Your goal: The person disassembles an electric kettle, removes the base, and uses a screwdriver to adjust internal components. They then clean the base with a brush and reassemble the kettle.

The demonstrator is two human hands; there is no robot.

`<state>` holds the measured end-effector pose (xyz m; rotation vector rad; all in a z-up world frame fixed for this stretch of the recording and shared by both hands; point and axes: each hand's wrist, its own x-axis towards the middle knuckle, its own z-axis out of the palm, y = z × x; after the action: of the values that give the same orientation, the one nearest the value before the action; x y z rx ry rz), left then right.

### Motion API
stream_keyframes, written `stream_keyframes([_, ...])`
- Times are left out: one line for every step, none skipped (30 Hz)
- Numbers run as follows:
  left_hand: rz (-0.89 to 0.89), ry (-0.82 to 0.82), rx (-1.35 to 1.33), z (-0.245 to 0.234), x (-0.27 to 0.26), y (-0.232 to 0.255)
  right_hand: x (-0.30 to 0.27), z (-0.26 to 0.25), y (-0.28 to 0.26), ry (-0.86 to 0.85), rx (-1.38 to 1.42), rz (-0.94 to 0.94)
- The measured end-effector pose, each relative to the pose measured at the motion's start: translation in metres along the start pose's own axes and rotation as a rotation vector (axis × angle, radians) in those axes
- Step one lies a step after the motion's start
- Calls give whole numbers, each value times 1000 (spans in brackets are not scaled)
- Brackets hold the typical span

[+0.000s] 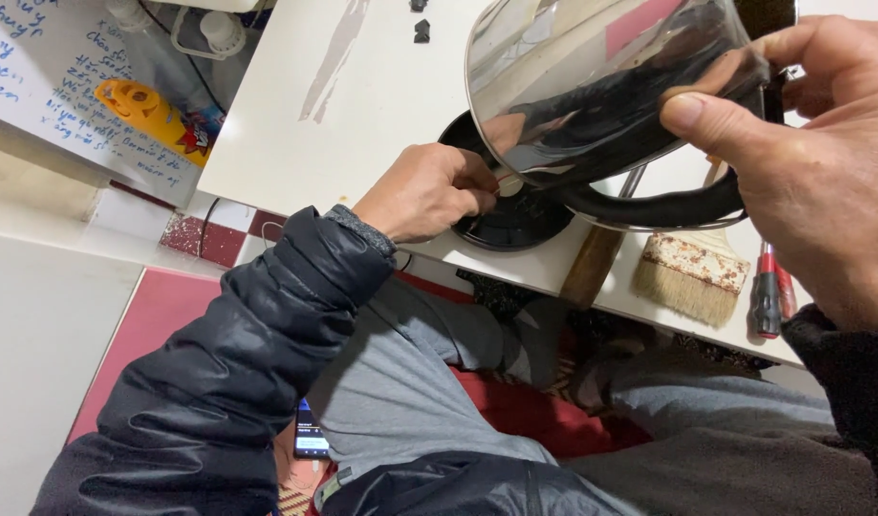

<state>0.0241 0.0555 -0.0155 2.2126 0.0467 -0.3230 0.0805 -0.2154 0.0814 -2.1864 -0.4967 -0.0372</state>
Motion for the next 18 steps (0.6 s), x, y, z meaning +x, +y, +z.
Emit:
stream_keyframes([52, 16, 72, 1, 2, -4, 0, 0, 1, 6, -1, -16])
stream_keyframes([104, 31, 144, 2, 4, -8, -1, 1, 2, 11, -2, -31])
stream_keyframes([104, 29, 144, 2, 4, -6, 0, 1, 4, 11, -2, -29])
stream_keyframes([84, 25, 134, 1, 4, -5, 1, 0, 7, 18, -43, -53])
stream_keyframes([65, 20, 124, 1, 4, -4, 1, 0, 9, 24, -84, -77])
stream_keyframes([65, 19, 126, 1, 3, -2, 1, 0, 9, 25, -83, -76])
stream_keyframes([38, 32, 103, 1, 3, 0, 1, 0, 10, 26, -83, -103])
stream_keyframes([12, 44, 79, 0, 3, 2, 1, 0, 10, 27, -84, -130])
stream_keyframes([13, 41, 81, 0, 3, 2, 0, -1, 8, 29, -83, -128])
stream_keyframes([-12, 39, 53, 0, 3, 3, -1, -2, 7, 32, -121, -125])
stream_keyframes([-36, 38, 24, 1, 3, 4, -2, -3, 5, 34, -159, -123])
stream_keyframes([-36, 35, 26, 1, 3, 5, -2, -3, 6, 35, -158, -120])
stream_keyframes([-45, 42, 36, 1, 2, 7, -1, -3, 7, 25, -144, -130])
stream_keyframes([-54, 51, 45, 1, 2, 8, -1, -4, 8, 15, -130, -141])
stream_keyframes([-55, 48, 46, 0, 2, 9, -1, -3, 8, 16, -129, -139])
stream_keyframes([-65, 35, 66, 0, 1, 11, -1, -3, 8, 13, -115, -128])
stream_keyframes([-74, 21, 86, -1, 1, 12, -1, -2, 8, 11, -100, -118])
stream_keyframes([-75, 19, 86, -2, 2, 11, -1, -2, 8, 11, -100, -115])
